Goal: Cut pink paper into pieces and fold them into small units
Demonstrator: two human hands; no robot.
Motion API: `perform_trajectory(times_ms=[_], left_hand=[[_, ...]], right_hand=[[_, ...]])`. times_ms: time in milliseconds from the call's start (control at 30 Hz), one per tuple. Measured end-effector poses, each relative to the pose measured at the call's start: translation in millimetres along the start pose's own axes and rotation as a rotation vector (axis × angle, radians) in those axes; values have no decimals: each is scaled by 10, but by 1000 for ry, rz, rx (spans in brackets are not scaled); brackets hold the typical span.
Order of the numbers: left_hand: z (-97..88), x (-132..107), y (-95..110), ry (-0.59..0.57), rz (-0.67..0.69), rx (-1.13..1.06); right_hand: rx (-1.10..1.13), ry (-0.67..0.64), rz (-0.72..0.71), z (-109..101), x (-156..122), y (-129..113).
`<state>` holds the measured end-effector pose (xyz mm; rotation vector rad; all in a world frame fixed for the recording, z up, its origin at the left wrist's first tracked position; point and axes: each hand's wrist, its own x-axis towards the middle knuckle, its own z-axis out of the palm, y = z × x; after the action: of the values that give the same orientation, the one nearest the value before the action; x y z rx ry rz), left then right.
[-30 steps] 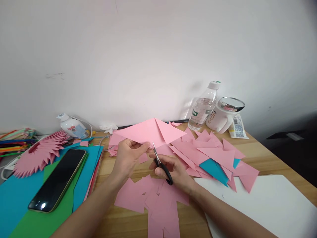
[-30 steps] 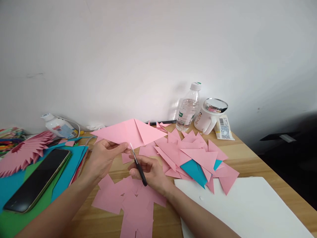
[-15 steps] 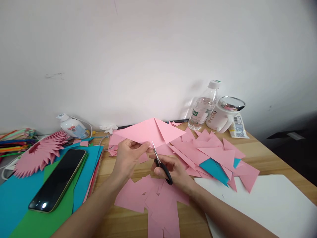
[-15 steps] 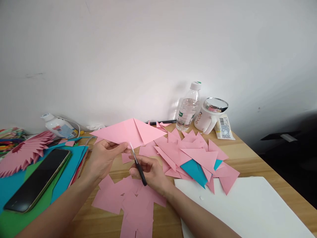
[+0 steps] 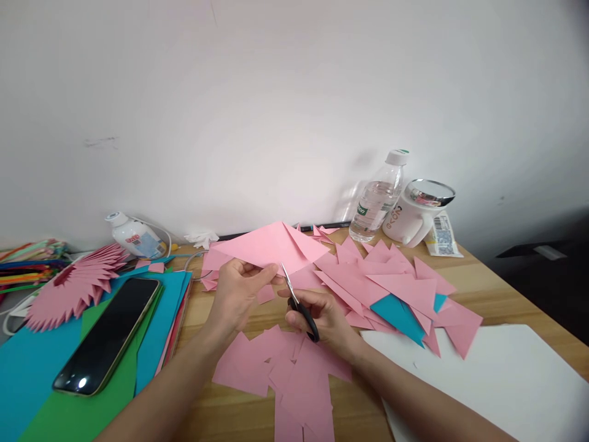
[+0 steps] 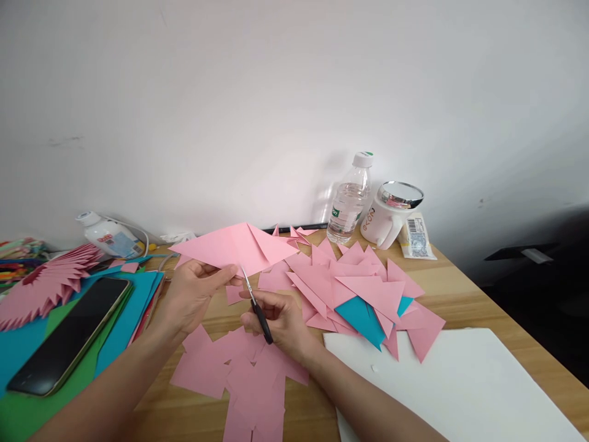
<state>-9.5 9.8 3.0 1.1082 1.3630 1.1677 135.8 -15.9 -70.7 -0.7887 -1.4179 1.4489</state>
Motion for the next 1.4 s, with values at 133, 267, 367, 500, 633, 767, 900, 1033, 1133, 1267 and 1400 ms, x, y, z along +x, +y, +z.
perform_trajectory(times_ms=[133, 267, 367, 500, 633, 767, 900, 1033, 1133, 1267, 1400], left_hand=[[-2, -3, -15, -12, 1, -6], [-15, 13, -15, -33, -3, -72], [-46, 45, -11, -38, 4, -168], [-89, 81, -36, 29, 19, -70], [-88, 76, -61, -9, 59, 22], [-68, 60, -60, -144, 68, -30], [-56, 53, -59, -211, 61, -104], [-58, 53, -77, -193, 88, -108], [-59, 62, -86, -178, 101, -86], [-49, 69, -78, -173, 90, -74], [-41, 66, -66, -157, 80, -64]], right_hand=[[-8, 12, 9, -3, -2, 23], [35, 38, 40, -1, -9, 55], [38, 34, 61, 1, -14, 56], [49, 16, 84, 1, -9, 18], [75, 13, 106, -3, 2, -9], [85, 9, 84, -8, 5, -7], [77, 20, 51, -5, 2, -8], [76, 57, 25, -2, -1, -20], [78, 41, 21, -3, -3, -17], [98, 45, 21, 0, -12, 4], [87, 58, 24, 0, -21, 16]])
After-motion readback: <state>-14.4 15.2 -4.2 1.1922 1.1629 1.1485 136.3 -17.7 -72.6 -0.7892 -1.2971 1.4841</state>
